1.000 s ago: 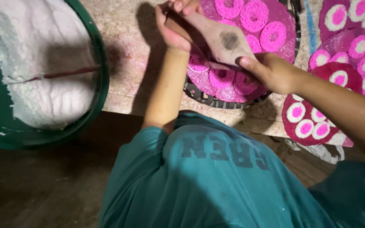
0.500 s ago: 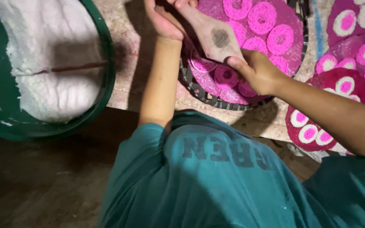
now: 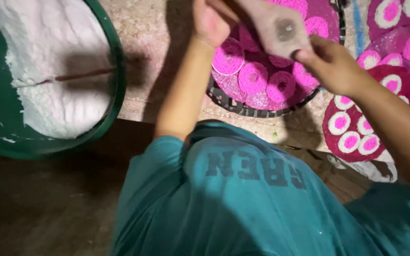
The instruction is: The person scoops pink and white dough into a wooden mold, presses it with a cylindrical tool, and uses a metal ring to cut and release round layered cakes onto a tray. The process is repeated multiple times to produce a batch of finished cakes.
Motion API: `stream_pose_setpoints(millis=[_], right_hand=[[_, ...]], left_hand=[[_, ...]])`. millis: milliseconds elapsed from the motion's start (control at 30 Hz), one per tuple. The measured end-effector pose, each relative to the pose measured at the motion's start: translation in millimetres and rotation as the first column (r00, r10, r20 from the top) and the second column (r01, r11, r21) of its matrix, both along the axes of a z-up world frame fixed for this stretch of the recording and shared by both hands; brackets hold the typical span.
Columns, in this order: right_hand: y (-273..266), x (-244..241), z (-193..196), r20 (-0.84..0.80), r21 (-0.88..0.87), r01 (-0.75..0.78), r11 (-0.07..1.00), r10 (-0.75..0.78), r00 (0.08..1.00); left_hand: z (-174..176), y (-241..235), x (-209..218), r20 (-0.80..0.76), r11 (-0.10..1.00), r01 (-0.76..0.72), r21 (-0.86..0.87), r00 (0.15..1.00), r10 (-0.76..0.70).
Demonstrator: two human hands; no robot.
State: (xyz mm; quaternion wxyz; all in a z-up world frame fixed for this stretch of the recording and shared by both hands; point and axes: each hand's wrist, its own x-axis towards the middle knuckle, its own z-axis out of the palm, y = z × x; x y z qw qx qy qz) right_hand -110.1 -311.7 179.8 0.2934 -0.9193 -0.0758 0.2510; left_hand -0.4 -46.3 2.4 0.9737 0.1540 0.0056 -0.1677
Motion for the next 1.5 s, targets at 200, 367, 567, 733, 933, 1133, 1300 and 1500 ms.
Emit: stream_pose_setpoints(millis=[200, 367, 567, 733, 933, 1133, 1300, 1500], right_hand=[[-42, -44, -19, -0.058, 0.438, 0.296, 0.849, -0.302, 0.951], [-27, -86, -52, -0.105, 0.785, 0.347, 0.513, -0.442, 0.891], [-7, -109, -65, -0.155, 0.842, 0.392, 0.370, -0.530, 0.834], [-10, -128, -72, -0.167, 0.843, 0.415, 0.342, -0.568, 0.806], [-24, -140, -80, -0.215, 0.861, 0.434, 0.264, -0.585, 0.782], [-18, -138, -75, -0.232, 0.877, 0.431, 0.212, -0.600, 0.766], [5, -90, -81, -0.167, 0.841, 0.417, 0.343, -0.570, 0.805], [62, 24, -117, -0.215, 0.839, 0.389, 0.382, -0.424, 0.880]], left_hand=[[36, 47, -61, 0.264, 0.261, -0.151, 0.953, 0.839, -0.477], [48, 57, -98, 0.425, -0.012, -0.573, 0.820, 0.622, -0.657], [43, 52, -97, 0.392, -0.080, -0.576, 0.814, 0.646, -0.655], [38, 56, -99, 0.439, -0.048, -0.613, 0.788, 0.615, -0.655], [62, 55, -92, 0.443, 0.017, -0.564, 0.826, 0.629, -0.638], [115, 96, -95, 0.366, 0.317, -0.306, 0.898, 0.919, -0.148], [102, 145, -112, 0.439, -0.151, -0.510, 0.847, 0.831, -0.341], [18, 154, -181, 0.416, -0.426, -0.566, 0.706, 0.818, -0.398]])
